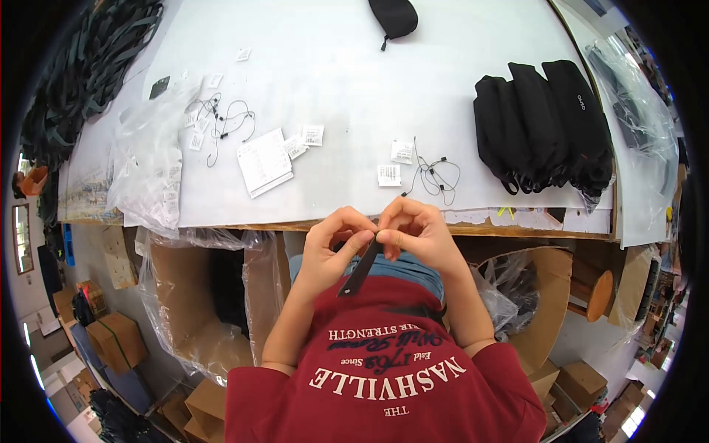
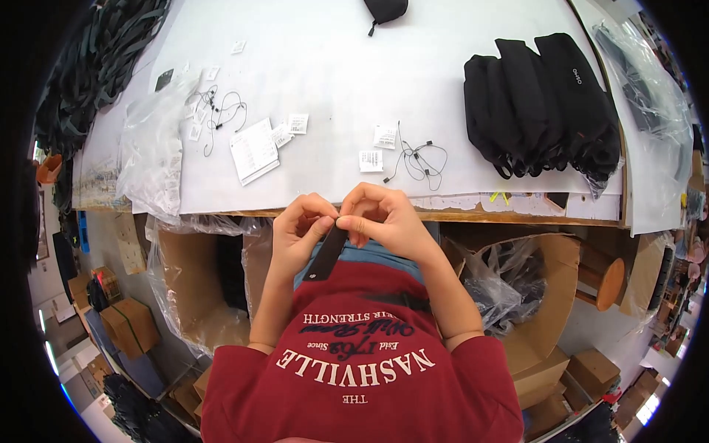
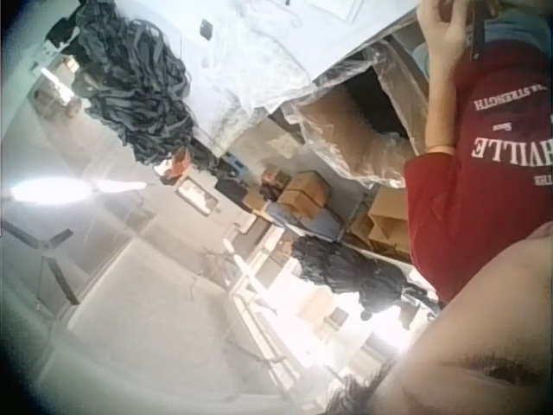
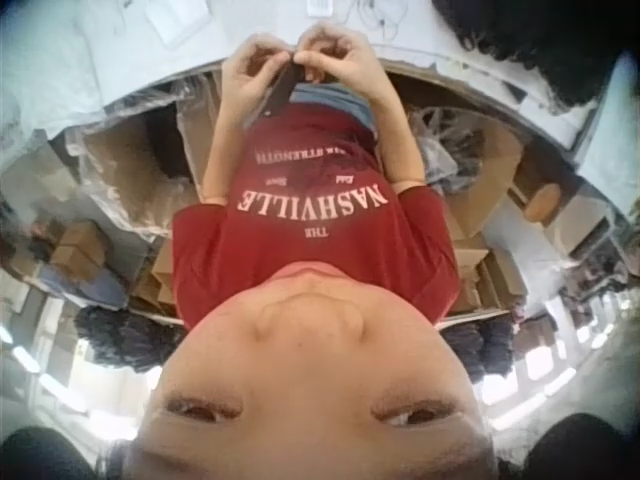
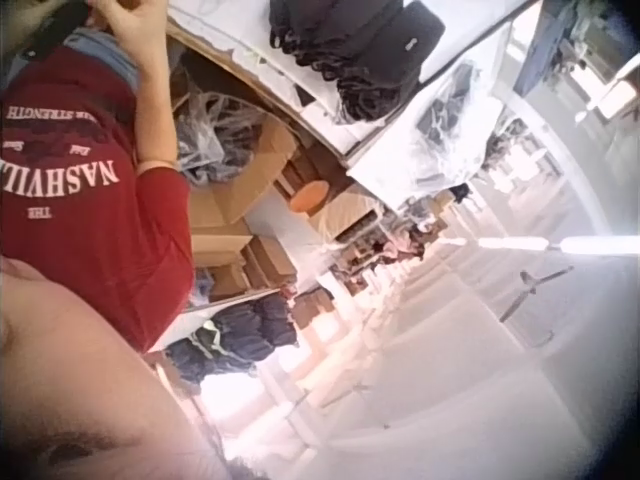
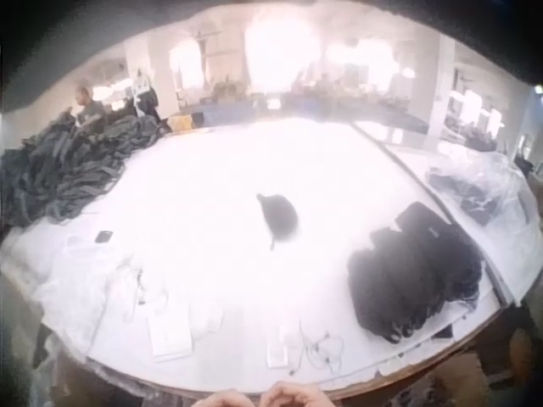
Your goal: The person is attaching tags to black zipper bags and organizing them in a stack on a table.
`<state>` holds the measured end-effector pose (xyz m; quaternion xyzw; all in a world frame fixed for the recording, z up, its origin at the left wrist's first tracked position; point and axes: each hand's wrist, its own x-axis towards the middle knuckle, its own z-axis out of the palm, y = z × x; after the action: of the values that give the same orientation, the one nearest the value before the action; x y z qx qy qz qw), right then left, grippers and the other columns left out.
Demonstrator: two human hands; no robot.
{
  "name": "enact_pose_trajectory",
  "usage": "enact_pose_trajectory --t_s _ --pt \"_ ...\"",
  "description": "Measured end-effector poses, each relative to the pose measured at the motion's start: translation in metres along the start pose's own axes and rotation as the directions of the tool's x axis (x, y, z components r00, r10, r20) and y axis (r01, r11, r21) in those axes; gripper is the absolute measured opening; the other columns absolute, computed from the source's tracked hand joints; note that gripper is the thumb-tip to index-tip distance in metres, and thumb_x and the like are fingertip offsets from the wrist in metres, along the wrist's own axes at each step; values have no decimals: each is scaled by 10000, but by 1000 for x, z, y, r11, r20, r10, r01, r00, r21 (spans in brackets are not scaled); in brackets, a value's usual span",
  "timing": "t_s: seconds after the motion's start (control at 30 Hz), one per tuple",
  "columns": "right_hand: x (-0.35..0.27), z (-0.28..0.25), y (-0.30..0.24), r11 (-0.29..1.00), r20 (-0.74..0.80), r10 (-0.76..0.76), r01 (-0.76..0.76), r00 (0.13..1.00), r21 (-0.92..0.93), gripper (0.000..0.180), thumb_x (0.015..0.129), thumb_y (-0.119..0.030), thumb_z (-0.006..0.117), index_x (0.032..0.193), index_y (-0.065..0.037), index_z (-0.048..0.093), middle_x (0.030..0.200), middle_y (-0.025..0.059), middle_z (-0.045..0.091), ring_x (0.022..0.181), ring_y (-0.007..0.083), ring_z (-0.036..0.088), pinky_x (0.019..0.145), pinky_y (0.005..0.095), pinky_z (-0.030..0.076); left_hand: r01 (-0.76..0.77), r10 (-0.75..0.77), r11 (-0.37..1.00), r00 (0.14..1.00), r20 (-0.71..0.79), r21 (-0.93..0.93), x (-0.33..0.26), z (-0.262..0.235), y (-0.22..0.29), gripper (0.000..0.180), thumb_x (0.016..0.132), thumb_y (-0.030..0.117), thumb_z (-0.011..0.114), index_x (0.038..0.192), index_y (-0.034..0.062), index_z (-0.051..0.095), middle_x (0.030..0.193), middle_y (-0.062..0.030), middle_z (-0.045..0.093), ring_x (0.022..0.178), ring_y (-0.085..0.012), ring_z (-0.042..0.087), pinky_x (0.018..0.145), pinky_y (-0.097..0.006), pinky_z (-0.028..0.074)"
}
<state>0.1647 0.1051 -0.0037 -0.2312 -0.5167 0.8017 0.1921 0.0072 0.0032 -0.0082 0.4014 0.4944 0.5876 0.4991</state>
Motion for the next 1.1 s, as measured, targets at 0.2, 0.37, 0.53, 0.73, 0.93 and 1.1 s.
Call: enact_pose_trajectory --t_s 0.2,0.37,0.53,0.73,0.93,1.1 --pt "3 -13 13 973 167 89 -121 982 195 172 939 -196 578 887 -36 538 654 8 586 542 67 558 484 201 420 -24 25 999 999 -34 25 20 12 -6 60 940 68 533 927 12 516 766 -9 541 610 -49 490 533 -187 394" --pt "3 -32 15 973 -118 37 -9 992 229 131 928 -173 593 883 -51 577 765 -13 614 679 15 549 598 164 422 -35 35 993 999 0 112 119 2 -28 99 932 102 541 952 5 538 788 -38 569 637 -86 525 542 -216 427" --pt "-15 -49 21 998 -204 24 -13 979 55 126 913 -154 612 862 -40 600 768 -25 613 695 15 538 622 182 418 -133 294 735 946 -135 665 281 -20 -86 275 844 186 646 1023 -2 559 929 -140 604 792 -251 610 701 -366 502" --pt "-42 -51 23 994 -222 85 -67 971 84 128 912 -165 617 876 -42 608 788 -38 606 717 17 532 652 188 422 211 240 376 919 -314 903 375 -32 -106 312 851 267 621 1009 13 528 1030 -145 581 895 -337 591 790 -432 470" --pt "-39 -49 26 983 -247 127 -88 961 163 114 907 -165 620 859 -62 629 703 -44 590 571 6 456 509 172 347 329 -379 881 921 92 339 340 -37 -52 278 934 291 524 803 46 538 818 -103 634 754 -212 597 717 -346 486" --pt "-30 -46 18 991 -134 127 -120 983 54 118 898 -151 627 852 -44 640 684 -39 581 568 19 457 513 182 353 12 18 986 983 182 -166 234 -6 54 269 988 249 435 812 71 536 1101 -192 638 901 -196 634 768 -294 518"
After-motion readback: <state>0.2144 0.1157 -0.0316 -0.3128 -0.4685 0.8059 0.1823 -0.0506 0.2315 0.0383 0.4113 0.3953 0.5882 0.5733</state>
